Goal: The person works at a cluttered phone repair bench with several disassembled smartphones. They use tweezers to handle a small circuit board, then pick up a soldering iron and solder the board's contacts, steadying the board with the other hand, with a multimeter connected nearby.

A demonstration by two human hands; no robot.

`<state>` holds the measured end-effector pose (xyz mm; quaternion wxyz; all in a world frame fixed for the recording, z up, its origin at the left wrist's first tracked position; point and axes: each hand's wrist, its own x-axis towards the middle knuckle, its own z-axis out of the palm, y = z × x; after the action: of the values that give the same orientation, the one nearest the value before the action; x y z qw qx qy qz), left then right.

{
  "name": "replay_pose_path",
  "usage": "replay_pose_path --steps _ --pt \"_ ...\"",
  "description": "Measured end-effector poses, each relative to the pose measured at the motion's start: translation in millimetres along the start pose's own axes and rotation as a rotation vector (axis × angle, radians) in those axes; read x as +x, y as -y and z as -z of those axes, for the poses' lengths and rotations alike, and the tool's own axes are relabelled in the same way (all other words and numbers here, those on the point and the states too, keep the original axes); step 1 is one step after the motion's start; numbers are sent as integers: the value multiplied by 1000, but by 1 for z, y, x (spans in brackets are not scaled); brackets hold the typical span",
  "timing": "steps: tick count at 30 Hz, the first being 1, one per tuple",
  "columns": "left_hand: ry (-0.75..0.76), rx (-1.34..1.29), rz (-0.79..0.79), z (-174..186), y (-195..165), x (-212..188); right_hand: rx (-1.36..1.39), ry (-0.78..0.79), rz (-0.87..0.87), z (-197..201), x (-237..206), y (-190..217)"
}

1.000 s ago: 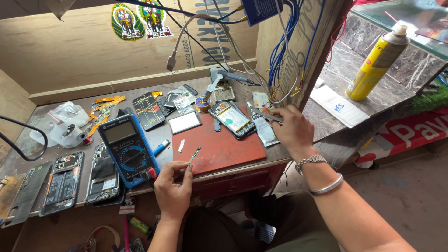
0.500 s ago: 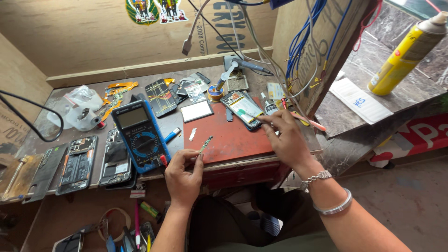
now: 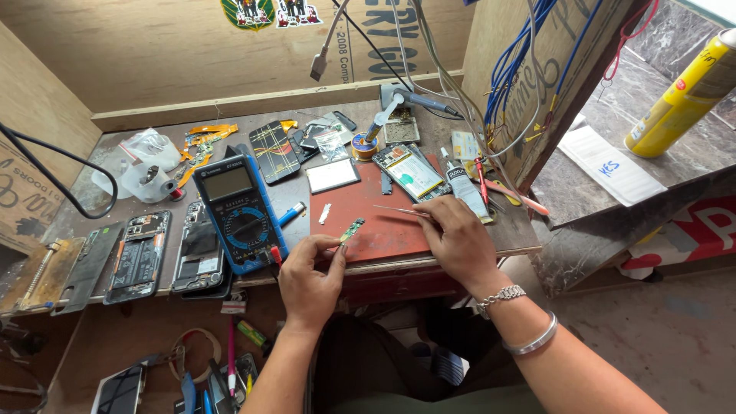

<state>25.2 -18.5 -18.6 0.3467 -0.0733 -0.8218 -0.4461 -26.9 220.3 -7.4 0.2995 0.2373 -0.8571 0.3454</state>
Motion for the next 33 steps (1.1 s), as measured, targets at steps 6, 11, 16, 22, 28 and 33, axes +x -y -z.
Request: replay_pose_path --steps 6,11,16,22,28,33 --pt "105 11 -71 1 -3 12 10 -34 -17 -1 -1 0" --pt "187 113 -83 -2 1 24 20 -37 -40 -2 -2 -3" --pt "197 157 -44 -8 4 25 25 -46 -12 -2 -1 -8" --pt "178 188 -156 -10 7 25 16 -54 -32 -4 2 -10" --pt "174 195 -130 -15 12 25 7 -73 -38 -8 1 -19" --pt "168 271 -142 -19 18 25 -22 -94 11 -9 3 -24"
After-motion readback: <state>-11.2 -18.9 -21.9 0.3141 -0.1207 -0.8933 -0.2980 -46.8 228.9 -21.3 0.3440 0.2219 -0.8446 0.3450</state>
